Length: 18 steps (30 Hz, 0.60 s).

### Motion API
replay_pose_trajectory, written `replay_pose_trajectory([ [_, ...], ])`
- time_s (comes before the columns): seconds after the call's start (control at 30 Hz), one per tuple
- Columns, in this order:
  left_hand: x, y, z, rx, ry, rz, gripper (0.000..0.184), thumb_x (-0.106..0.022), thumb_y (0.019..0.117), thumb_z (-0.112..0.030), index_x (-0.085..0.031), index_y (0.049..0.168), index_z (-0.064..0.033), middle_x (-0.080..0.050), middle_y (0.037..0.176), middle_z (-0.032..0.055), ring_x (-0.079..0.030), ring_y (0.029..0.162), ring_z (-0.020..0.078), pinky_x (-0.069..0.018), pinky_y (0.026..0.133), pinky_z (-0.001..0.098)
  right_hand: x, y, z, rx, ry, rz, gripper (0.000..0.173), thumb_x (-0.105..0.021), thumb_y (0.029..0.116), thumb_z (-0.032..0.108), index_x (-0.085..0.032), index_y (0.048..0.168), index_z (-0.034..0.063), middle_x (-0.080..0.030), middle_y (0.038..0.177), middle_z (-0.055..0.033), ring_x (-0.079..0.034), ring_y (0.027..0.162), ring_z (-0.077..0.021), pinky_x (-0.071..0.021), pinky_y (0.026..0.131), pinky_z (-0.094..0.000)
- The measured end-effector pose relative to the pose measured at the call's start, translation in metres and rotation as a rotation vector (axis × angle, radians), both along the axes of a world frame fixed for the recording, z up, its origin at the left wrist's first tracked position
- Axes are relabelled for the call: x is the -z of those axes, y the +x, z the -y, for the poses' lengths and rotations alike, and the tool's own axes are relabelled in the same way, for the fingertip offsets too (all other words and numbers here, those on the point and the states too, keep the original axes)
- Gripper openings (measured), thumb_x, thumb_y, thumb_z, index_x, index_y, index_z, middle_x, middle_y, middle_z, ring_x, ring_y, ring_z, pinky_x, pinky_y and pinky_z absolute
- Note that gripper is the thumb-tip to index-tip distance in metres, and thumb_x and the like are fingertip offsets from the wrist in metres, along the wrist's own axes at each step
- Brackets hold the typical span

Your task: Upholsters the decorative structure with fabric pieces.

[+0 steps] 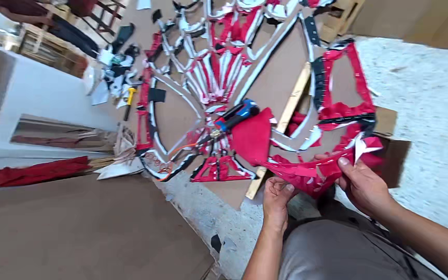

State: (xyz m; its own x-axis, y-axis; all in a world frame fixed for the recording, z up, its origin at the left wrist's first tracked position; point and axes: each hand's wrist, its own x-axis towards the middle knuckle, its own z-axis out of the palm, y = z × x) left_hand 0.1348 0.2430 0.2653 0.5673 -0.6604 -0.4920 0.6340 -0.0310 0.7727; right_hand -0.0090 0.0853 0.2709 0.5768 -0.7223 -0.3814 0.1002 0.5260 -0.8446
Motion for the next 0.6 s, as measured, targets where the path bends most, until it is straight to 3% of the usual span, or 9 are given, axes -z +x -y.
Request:
replay_pose_trajectory([
  [0.1,-0.009,0.032,-0.054,-0.148,-0.037,-0.021,0.054,-0.067,0.0923,-0.007,-0.042,0.14,0.0012,-0.067,0.117,0.0173,-0.069,0.104,0.0247,-0.058,0.094,0.0446,-0.013,0.058,-0.057,-0.257,0.123,-0.031,0.024,-0.059,0.1029,0.022,-0.061,0.12,0.0053,-0.075,0.102,-0.0077,-0.074,0.092,-0.0174,-0.0627,0.087,-0.035],
  [0.2,-0.005,0.068,-0.14,-0.32,-0.039,0.008,0.049,-0.064,0.0925,-0.004,-0.044,0.137,0.0058,-0.068,0.113,0.0197,-0.069,0.103,0.026,-0.0583,0.094,0.046,-0.014,0.122,-0.131,-0.489,0.127,-0.072,0.023,-0.065,0.1004,0.015,-0.065,0.116,-0.0014,-0.076,0.103,-0.0109,-0.075,0.096,-0.0202,-0.0624,0.09,-0.0356],
  [0.33,0.003,0.136,-0.308,-0.467,0.032,0.154,0.042,-0.059,0.0943,-0.006,-0.047,0.133,0.0052,-0.07,0.108,0.0158,-0.071,0.099,0.0228,-0.0599,0.091,0.0447,0.005,0.207,-0.235,-0.808,0.105,-0.078,0.038,-0.07,0.0961,0.012,-0.059,0.13,-0.0009,-0.073,0.112,-0.0127,-0.073,0.099,-0.0221,-0.0612,0.092,-0.0378],
  [0.43,-0.008,0.176,-0.441,-0.558,0.129,0.175,0.039,-0.059,0.092,-0.005,-0.051,0.129,0.0042,-0.072,0.105,0.0144,-0.072,0.096,0.0208,-0.0609,0.089,0.043,0.025,0.26,-0.302,-0.952,0.058,-0.15,0.05,-0.07,0.0968,0.02,-0.051,0.138,0.0002,-0.072,0.114,-0.013,-0.073,0.1,-0.0226,-0.0599,0.093,-0.0393],
  [0.5,-0.019,0.201,-0.508,-0.598,0.172,0.174,0.034,-0.057,0.0902,-0.001,-0.053,0.123,0.0016,-0.073,0.098,0.0107,-0.072,0.09,0.0175,-0.062,0.084,0.0396,0.028,0.298,-0.336,-0.994,-0.135,-0.253,0.047,-0.068,0.0997,0.027,-0.055,0.136,0.0013,-0.073,0.113,-0.0102,-0.072,0.101,-0.0202,-0.0591,0.093,-0.04],
  [0.6,-0.018,0.238,-0.572,-0.6,0.191,0.188,0.025,-0.048,0.091,0.003,-0.057,0.113,-0.0031,-0.074,0.088,0.0045,-0.073,0.081,0.0128,-0.0626,0.077,0.035,0.026,0.362,-0.37,-1.073,-0.903,-0.341,0.04,-0.059,0.1031,0.035,-0.062,0.136,0.0116,-0.068,0.129,-0.0042,-0.064,0.121,-0.0183,-0.0504,0.107,-0.0444],
])
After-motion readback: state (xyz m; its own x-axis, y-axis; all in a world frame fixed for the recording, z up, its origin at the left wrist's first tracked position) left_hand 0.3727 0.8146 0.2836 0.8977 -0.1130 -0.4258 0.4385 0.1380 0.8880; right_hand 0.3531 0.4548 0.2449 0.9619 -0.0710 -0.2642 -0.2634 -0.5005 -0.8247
